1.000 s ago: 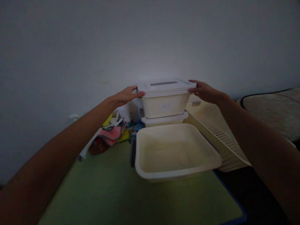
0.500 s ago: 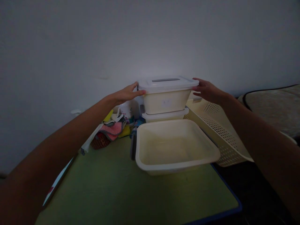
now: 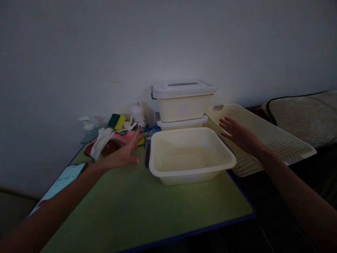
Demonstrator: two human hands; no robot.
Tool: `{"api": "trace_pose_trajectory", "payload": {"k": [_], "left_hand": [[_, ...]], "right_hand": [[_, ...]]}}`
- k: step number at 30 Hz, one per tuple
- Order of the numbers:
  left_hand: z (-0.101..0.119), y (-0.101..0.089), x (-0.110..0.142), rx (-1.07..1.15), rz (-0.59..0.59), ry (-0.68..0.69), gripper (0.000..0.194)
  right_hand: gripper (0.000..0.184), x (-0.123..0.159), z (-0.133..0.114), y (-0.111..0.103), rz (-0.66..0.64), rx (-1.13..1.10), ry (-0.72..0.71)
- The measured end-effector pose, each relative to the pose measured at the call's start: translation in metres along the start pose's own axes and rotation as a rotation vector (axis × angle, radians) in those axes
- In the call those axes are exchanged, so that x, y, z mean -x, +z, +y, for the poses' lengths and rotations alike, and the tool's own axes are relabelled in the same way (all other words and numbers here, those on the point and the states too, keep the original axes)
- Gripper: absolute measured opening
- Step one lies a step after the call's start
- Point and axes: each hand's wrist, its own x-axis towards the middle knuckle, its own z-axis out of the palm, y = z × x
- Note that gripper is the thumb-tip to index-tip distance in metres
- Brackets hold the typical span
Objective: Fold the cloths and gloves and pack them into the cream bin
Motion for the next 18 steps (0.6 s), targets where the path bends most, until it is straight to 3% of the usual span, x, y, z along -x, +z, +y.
{"api": "trace_pose_trajectory", "payload": {"k": [4, 8, 13, 18], "left_hand": [[-0.027, 0.046, 0.015, 0.109, -0.087, -0.036, 0.127], [-0.027, 0.078, 0.013, 0.118, -0.086, -0.064, 0.102], [-0.018, 0.103, 0.006, 0.214, 0.005, -0.055, 0.068], [-0.019, 0.112, 0.003, 0.238, 0.109, -0.069, 0.071]], "right_hand": [[0.052, 0.031, 0.022, 0.023, 0.107, -0.103, 0.103], [0.056, 0.052, 0.025, 0.045, 0.182, -0.132, 0.15], [0.065, 0.057, 0.035, 0.059, 0.078, -0.098, 0.115], [0.068, 0.063, 0.041, 0.073, 0.022, -0.051, 0.042]]}}
